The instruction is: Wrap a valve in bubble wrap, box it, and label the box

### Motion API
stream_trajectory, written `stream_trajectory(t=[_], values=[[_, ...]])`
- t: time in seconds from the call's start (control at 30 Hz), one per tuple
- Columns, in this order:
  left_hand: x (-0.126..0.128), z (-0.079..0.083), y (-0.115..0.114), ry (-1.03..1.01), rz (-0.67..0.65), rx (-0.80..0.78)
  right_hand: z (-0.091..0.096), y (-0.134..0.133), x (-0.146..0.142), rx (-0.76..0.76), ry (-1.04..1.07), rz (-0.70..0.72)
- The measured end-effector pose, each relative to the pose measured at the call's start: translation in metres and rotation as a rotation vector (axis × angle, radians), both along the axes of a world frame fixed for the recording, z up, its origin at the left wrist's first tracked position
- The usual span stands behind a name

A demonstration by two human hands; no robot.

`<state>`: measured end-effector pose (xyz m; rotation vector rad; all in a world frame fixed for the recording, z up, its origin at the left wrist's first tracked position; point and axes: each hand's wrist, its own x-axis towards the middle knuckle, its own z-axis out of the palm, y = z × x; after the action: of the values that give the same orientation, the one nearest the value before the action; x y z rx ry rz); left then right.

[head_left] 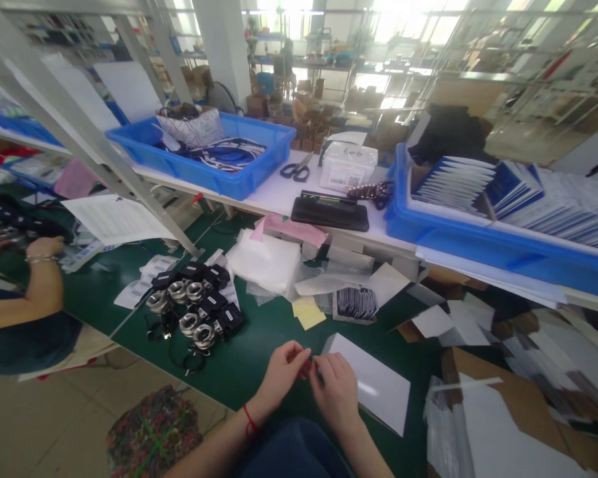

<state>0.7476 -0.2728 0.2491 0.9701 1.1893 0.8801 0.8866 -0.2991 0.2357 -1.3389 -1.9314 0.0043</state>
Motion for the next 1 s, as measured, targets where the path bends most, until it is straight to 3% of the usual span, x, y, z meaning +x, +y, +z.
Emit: stream_trajectory(t=[0.1,0.2,0.37,0.47,0.53,0.77,1.0], values=[[-0.002,0.002,-0.005,-0.009,0.058,0.028,0.004,-0.007,-0.003,0.03,0.003,0.103],[-0.011,0.002,-0.006,0.008,0.044,0.052,-0.001,-0.015,0.004,-0.062,0.202,0.167],[-0.022,0.007,-0.008,-0.019,-0.071,0.081,-0.015,-0.027,0.032,-0.451,0.757,-0.105],[-0.017,0.007,-0.011,-0.016,-0.148,0.079,-0.016,-0.033,0.045,-0.728,1.029,-0.114],[-0.009,0.006,-0.012,0.002,-0.204,0.071,-0.015,-0.039,0.051,-0.801,1.131,-0.106],[0.031,-0.015,-0.012,0.152,-0.369,0.16,-0.039,-0.067,0.083,-0.761,1.105,-0.213],[0.087,-0.066,-0.004,0.46,-0.436,0.365,-0.072,-0.077,0.117,-0.696,0.954,-0.437]])
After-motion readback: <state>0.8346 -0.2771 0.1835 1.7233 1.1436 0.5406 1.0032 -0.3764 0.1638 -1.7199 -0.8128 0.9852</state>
